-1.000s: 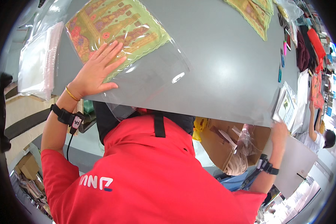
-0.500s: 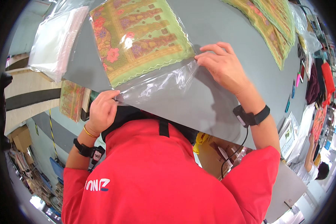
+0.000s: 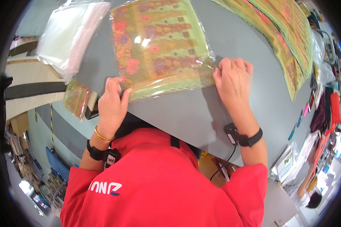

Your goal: The person repeatedly folds patterned fabric pieces and places them into clear plastic bags. They smooth the fabric inside the bags and set the sealed packages aside on the table.

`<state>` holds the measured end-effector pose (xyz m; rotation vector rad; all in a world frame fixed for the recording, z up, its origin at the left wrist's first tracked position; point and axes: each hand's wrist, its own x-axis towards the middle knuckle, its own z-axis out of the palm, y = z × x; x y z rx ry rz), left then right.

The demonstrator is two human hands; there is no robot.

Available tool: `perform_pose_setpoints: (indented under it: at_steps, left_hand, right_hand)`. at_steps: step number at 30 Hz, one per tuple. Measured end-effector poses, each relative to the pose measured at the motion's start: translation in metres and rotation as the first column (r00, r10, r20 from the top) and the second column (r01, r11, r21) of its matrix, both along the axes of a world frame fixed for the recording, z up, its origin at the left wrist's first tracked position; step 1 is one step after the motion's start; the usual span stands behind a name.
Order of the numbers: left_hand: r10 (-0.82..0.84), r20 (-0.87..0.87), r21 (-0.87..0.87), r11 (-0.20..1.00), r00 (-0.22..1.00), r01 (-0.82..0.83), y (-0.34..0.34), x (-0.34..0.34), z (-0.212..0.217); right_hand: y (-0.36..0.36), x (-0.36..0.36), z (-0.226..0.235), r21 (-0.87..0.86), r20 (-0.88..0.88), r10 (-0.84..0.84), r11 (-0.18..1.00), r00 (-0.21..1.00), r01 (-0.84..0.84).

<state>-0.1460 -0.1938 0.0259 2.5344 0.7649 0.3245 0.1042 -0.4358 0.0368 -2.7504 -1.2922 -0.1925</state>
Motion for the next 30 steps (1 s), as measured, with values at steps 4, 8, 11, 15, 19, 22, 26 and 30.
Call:
perform_pose_setpoints:
  at_steps: [4,8,11,15,19,22,26,30]
  left_hand:
    - [-0.426,-0.085,0.454,0.788,0.901,0.415,0.005,-0.009,-0.003]
    - [-0.573,-0.105,0.235,0.78,0.813,0.58,0.001,-0.023,0.003]
    - [-0.576,-0.046,0.246,0.785,0.816,0.568,-0.004,-0.038,0.002]
    - [0.024,0.167,0.247,0.967,0.986,-0.065,0.013,-0.068,-0.025]
    - [0.558,0.269,-0.744,0.638,0.785,-0.199,0.01,-0.098,-0.047]
    - [0.339,0.084,-0.969,0.245,0.937,-0.002,0.003,-0.098,-0.048]
    - [0.479,0.222,-0.971,0.189,0.849,0.147,0.035,-0.089,-0.048]
    - [0.504,0.233,-0.972,0.093,0.832,0.215,0.098,-0.1,-0.054]
  right_hand:
    - [0.033,-0.02,0.002,0.047,0.011,0.286,0.957,0.958,-0.286]
    - [0.044,-0.028,0.013,-0.189,-0.263,0.337,0.901,0.904,-0.39]
    - [0.022,-0.034,0.031,-0.196,-0.225,0.368,0.89,0.902,-0.412]
    - [0.012,-0.034,0.039,-0.147,-0.589,0.321,0.86,0.742,-0.489]
    - [0.055,0.005,0.015,0.024,-0.215,0.18,0.983,0.96,-0.179]
    - [0.07,0.03,-0.007,-0.019,-0.119,-0.019,1.0,0.993,0.017]
    - [0.065,0.035,-0.03,0.025,-0.267,0.059,0.998,0.962,-0.054]
    - [0.057,0.017,-0.039,0.47,-0.745,0.255,0.856,0.617,0.214]
